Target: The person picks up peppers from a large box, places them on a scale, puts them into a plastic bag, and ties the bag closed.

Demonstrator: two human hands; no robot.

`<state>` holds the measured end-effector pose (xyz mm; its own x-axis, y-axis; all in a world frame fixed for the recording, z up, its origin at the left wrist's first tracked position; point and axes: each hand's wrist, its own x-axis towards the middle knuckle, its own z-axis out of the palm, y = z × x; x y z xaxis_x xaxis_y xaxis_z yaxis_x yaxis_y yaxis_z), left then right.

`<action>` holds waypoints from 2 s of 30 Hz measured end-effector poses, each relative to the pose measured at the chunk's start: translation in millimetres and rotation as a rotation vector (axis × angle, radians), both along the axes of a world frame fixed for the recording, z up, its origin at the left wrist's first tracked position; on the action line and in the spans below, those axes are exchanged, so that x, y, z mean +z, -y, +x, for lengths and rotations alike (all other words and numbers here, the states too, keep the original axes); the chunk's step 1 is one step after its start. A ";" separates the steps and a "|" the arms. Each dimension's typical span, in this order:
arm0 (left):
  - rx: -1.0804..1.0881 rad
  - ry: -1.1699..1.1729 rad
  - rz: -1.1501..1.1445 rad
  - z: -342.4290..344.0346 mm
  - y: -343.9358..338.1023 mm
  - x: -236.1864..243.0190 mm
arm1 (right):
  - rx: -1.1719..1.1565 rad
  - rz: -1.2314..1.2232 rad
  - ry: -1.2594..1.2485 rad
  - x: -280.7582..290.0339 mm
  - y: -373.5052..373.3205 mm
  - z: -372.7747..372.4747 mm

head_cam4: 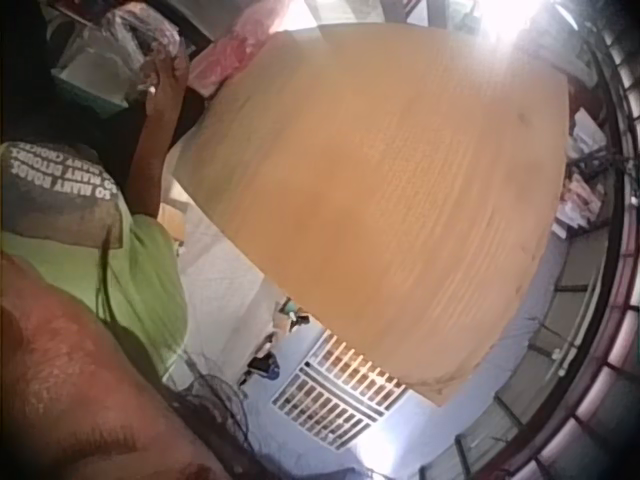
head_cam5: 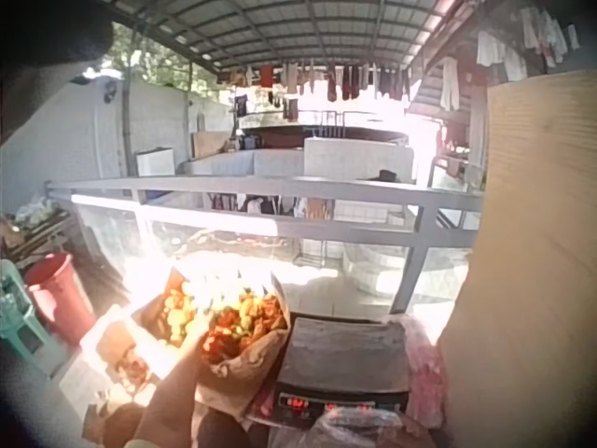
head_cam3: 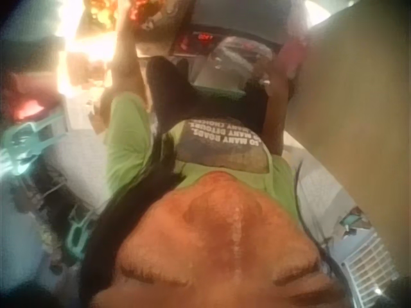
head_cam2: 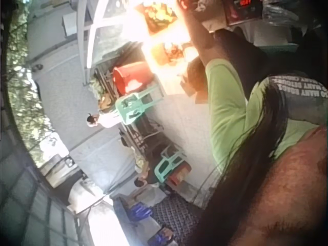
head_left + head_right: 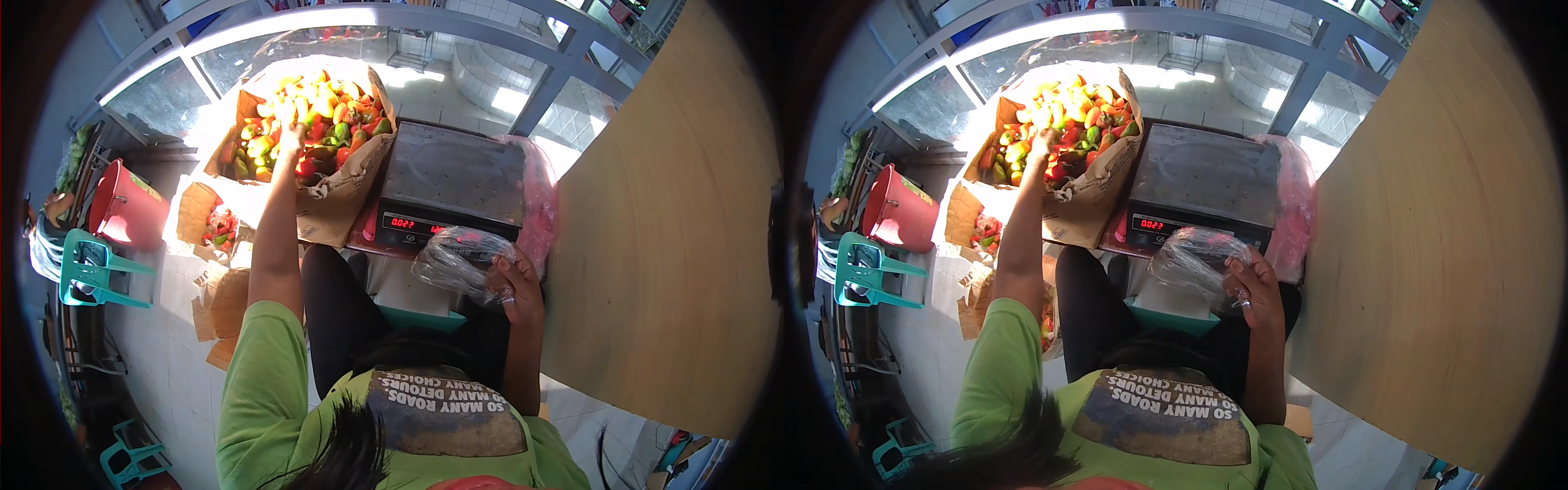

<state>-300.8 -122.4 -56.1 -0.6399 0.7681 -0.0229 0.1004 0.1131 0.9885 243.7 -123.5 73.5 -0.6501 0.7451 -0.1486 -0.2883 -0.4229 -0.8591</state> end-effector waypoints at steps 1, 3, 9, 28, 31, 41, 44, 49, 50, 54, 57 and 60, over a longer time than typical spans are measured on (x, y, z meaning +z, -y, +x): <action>0.138 0.158 0.202 11.2 -4.0 9.5 | -0.007 -0.001 0.003 -1.1 -1.0 1.8; 0.289 0.323 0.501 30.0 -5.1 29.9 | -0.029 -0.022 0.038 -3.0 -2.6 4.5; 0.333 0.213 0.610 50.8 -15.9 62.0 | 0.007 -0.027 0.015 -0.8 -3.6 1.7; 0.271 -0.397 -0.260 54.2 -103.2 37.7 | -0.069 -0.092 0.050 -16.0 -12.3 22.0; 0.056 0.122 -0.085 36.6 -92.9 42.5 | -0.056 -0.114 0.025 -19.9 -13.1 20.8; 0.169 -0.605 -0.267 22.4 -90.6 6.6 | -0.024 -0.078 0.057 -9.4 -13.4 1.9; -0.021 -0.327 -0.208 67.5 -94.0 44.1 | -0.090 -0.061 0.091 -9.2 -13.4 10.8; -0.009 -0.612 -0.347 60.9 -91.5 45.1 | -0.071 -0.094 0.026 -13.7 -11.9 15.4; -0.035 -0.651 -0.332 55.2 -91.0 41.4 | -0.068 -0.088 0.030 -12.5 -11.2 15.5; 0.093 -0.354 -0.045 27.9 -91.9 7.2 | -0.075 -0.088 0.030 -13.9 -11.3 16.2; -0.007 -0.664 -0.185 -2.7 -92.2 -11.1 | -0.064 -0.093 0.028 -14.7 -12.9 16.1; 0.065 -0.651 -0.263 43.5 -102.6 14.3 | -0.120 -0.080 0.098 -10.6 -11.9 17.9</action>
<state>-257.3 -19.8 -41.8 -0.6307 0.7496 0.2007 0.6472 0.3655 0.6690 261.7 -111.6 62.9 -0.5365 0.8000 -0.2687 -0.2577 -0.4585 -0.8505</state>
